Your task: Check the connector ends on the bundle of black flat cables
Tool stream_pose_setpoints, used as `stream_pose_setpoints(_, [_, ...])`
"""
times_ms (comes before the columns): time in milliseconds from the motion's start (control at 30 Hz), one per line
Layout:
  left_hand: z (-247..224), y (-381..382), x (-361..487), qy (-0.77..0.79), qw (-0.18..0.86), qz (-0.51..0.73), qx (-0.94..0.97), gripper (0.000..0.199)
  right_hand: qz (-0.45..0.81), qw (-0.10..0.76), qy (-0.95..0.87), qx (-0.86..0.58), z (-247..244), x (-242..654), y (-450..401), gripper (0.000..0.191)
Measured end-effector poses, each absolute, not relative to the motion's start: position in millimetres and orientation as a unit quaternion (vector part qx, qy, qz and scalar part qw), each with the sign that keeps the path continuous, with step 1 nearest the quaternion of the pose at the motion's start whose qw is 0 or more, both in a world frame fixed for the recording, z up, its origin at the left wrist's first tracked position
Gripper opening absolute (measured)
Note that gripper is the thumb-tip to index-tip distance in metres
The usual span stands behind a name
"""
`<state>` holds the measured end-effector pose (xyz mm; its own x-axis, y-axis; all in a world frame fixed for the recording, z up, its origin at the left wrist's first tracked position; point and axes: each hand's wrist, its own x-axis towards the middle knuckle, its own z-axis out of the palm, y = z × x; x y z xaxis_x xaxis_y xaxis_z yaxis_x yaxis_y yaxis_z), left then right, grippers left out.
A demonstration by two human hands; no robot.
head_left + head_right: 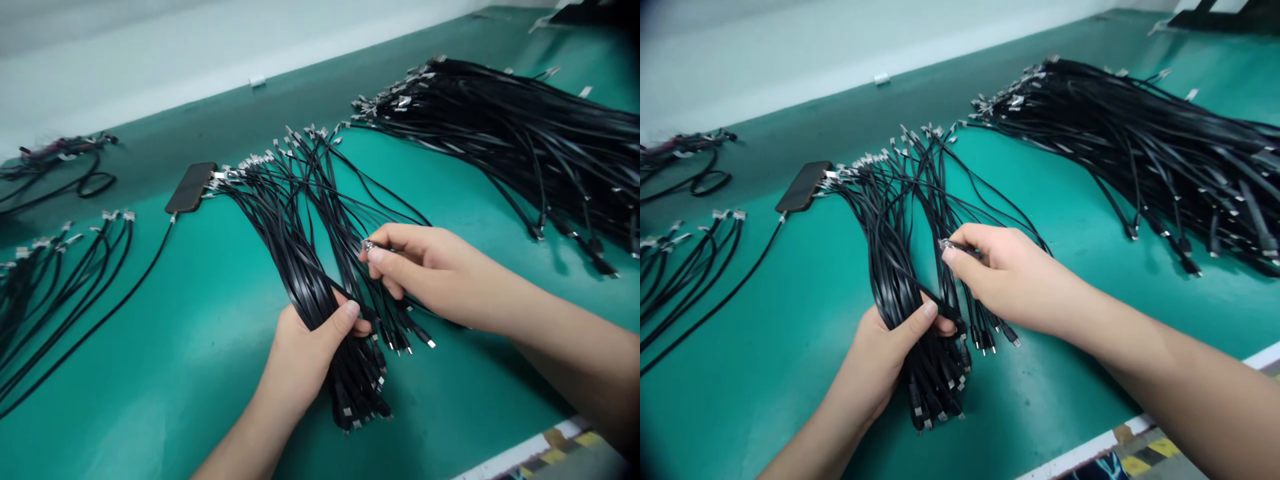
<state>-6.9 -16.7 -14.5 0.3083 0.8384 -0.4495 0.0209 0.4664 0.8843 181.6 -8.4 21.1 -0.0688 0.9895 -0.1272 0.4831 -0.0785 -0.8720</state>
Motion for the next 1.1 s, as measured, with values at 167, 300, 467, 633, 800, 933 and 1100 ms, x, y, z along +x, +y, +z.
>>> stream_pose_setpoints(167, [-16.6, -16.7, -8.2, 0.507, 0.703, 0.300, 0.399, 0.023, 0.377, 0.364, -0.645, -0.556, 23.4, 184.0, -11.6, 0.020])
stream_pose_setpoints(300, [-14.1, -17.2, -7.5, 0.499, 0.698, 0.307, 0.412, 0.017, 0.421, 0.284, -0.715, -0.480, 19.7, 177.2, -11.9, 0.020])
stream_pose_setpoints(467, [-13.0, -16.6, -7.4, 0.484, 0.709, 0.313, 0.408, 0.017, 0.406, 0.203, -0.725, -0.517, 22.8, 173.1, -12.6, 0.026])
stream_pose_setpoints(633, [-14.4, -16.0, -12.1, 0.452, 0.743, 0.330, 0.367, 0.026, 0.355, 0.087, -0.768, -0.526, 30.6, 191.4, -19.9, 0.026])
stream_pose_setpoints(800, [-15.3, -15.9, -14.1, 0.441, 0.747, 0.337, 0.365, 0.032, 0.362, 0.073, -0.771, -0.519, 25.3, 195.9, -22.8, 0.022])
stream_pose_setpoints(933, [-15.3, -14.9, -11.3, 0.433, 0.748, 0.350, 0.362, 0.029, 0.388, 0.118, -0.750, -0.523, 31.8, 190.3, -21.1, 0.023])
stream_pose_setpoints(1100, [-14.1, -15.3, -10.1, 0.469, 0.718, 0.370, 0.357, 0.032, 0.471, 0.143, -0.745, -0.450, 35.0, 184.6, -21.5, 0.020])
